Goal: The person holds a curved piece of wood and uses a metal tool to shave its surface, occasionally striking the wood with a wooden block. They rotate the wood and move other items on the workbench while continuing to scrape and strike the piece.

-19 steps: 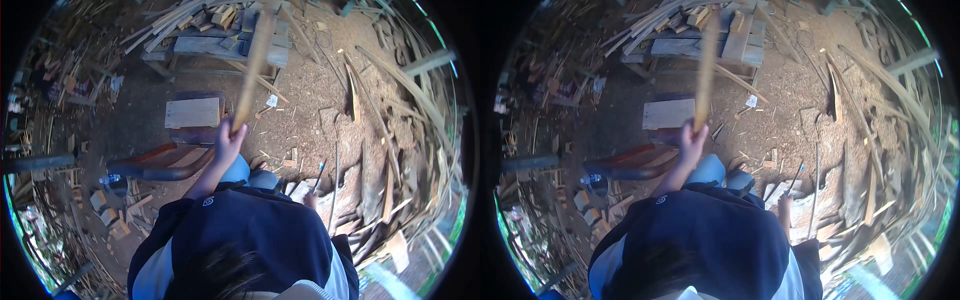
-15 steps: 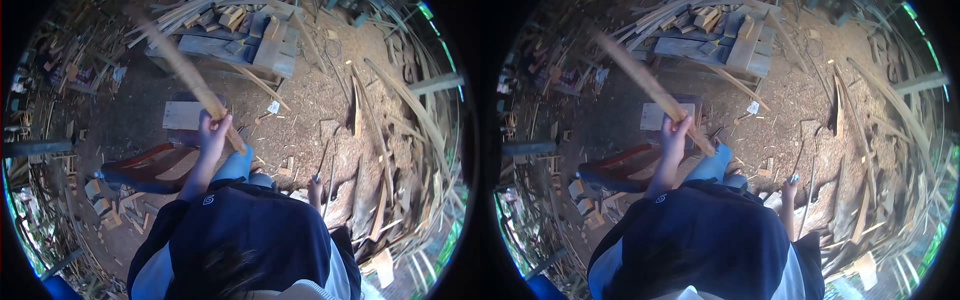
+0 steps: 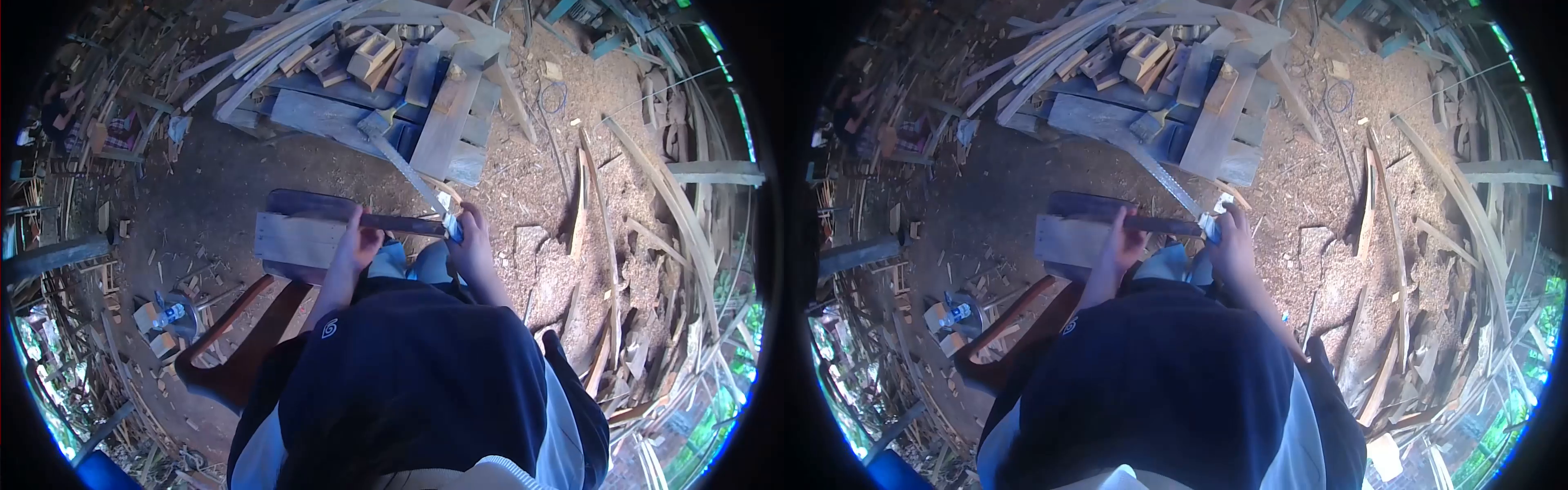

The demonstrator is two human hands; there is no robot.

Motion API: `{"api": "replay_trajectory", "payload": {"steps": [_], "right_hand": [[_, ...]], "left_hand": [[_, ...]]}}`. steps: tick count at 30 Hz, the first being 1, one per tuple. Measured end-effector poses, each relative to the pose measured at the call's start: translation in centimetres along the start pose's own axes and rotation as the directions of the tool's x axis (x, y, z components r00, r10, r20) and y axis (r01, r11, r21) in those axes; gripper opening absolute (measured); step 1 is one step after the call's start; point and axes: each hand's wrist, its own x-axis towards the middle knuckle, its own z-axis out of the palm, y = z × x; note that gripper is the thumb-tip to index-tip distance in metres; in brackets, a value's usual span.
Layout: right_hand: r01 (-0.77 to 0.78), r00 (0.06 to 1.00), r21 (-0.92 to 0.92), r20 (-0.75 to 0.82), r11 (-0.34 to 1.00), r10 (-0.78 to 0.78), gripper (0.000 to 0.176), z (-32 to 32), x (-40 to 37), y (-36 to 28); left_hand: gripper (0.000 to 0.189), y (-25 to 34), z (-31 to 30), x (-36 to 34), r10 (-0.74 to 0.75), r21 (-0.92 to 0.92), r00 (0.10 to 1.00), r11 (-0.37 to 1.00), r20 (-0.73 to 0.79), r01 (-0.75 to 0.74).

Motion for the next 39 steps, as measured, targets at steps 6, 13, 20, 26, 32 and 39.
{"api": "replay_trajectory", "payload": {"steps": [6, 13, 20, 26, 32, 39], "right_hand": [[-0.529, 0.784, 0.775, 0.293, 0.344, 0.547, 0.026, 0.4, 9.0, 5.5], [-0.450, 0.610, 0.886, 0.214, 0.111, 0.763, 0.037, -2.4, 15.4, 18.7], [-0.654, 0.559, 0.732, 0.298, 0.190, 0.774, 0.028, -1.6, 16.5, 23.0], [-0.751, 0.536, 0.580, 0.257, 0.315, 0.804, 0.028, 0.9, 16.1, 23.4], [-0.723, 0.577, 0.434, -0.050, 0.538, 0.815, 0.039, 2.5, 15.5, 22.5], [-0.782, 0.573, 0.310, 0.013, 0.541, 0.820, 0.036, 1.2, 15.8, 15.4]], "left_hand": [[0.037, -4.2, 10.0, 8.3, -0.087, 0.019, 0.996, 0.996, 0.017, 0.086], [0.057, -7.7, 16.7, 21.4, -0.208, 0.336, 0.955, 0.902, -0.210, 0.270], [0.069, -6.0, 20.8, 21.6, -0.127, 0.880, 0.902, 0.201, -0.412, 0.430], [0.035, -4.4, 24.1, 18.7, 0.283, 0.703, 0.890, -0.709, 0.358, -0.058], [0.042, -1.4, 23.5, 21.0, -0.228, 0.107, 0.685, -0.906, 0.692, -0.410], [0.031, -4.3, 25.2, 27.3, -0.476, -0.100, 0.436, -0.755, 0.764, -0.648]]}}
